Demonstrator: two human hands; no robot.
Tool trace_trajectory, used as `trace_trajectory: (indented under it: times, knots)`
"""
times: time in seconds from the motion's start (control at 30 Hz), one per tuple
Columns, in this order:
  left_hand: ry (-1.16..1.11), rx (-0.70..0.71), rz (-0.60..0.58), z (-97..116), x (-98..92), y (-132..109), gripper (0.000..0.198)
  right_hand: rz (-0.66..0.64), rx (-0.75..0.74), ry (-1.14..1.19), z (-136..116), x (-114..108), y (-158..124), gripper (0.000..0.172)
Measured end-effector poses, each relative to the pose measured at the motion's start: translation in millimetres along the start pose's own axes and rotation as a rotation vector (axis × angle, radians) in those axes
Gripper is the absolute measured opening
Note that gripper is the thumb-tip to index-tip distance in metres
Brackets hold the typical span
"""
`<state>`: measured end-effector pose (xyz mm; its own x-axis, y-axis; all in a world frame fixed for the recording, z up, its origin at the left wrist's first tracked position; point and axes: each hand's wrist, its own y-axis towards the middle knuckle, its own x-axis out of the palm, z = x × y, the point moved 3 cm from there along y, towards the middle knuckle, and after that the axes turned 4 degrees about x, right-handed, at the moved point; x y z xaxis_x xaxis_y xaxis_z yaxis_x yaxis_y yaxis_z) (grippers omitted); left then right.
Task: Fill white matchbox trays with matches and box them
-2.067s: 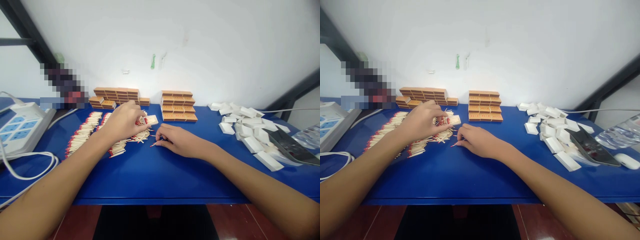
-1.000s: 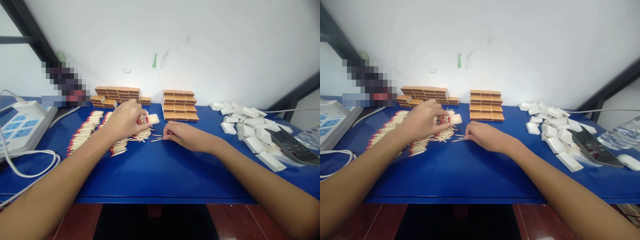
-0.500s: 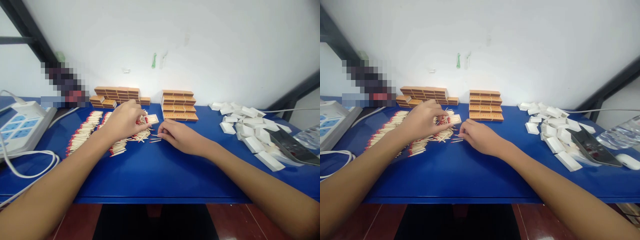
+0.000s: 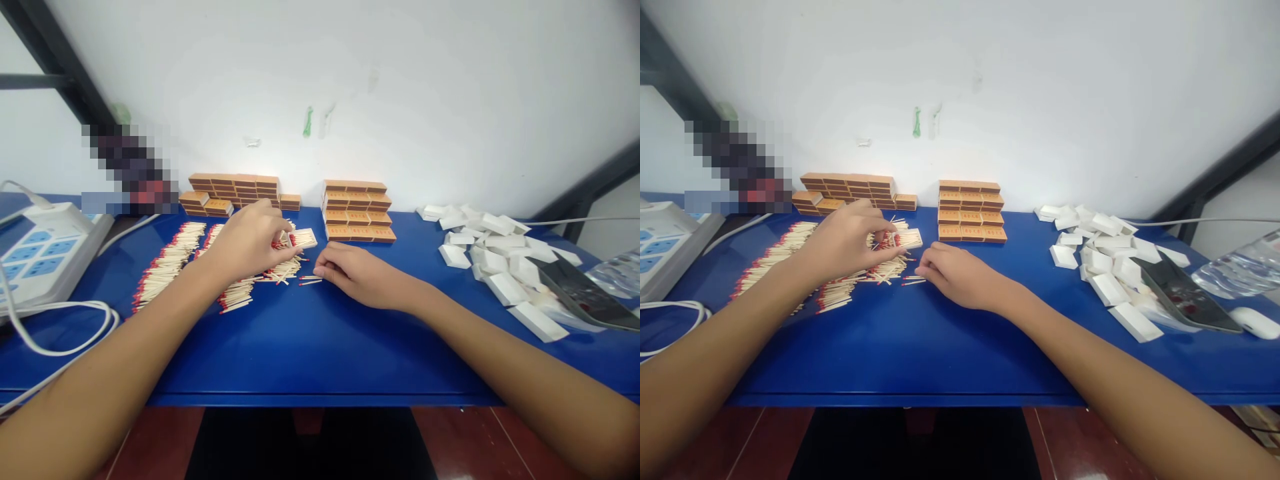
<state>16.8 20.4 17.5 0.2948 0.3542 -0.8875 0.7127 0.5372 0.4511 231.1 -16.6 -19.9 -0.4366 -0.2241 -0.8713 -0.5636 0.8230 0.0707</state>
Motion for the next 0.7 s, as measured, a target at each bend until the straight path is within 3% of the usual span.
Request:
trace_trajectory:
  times: [0.17, 0.7]
  knots:
    - [-0.006, 0.001, -0.002, 0.3, 0.3, -0.5, 0.028, -0.052, 0.036, 0.027, -9.2, 1.9, -2.0, 0.013]
    - [0.003, 0.033, -0.001, -1.4, 2.8, -1.3, 0.033, -0.076, -0.015, -0.183, -13.1, 9.0, -1.3, 0.014]
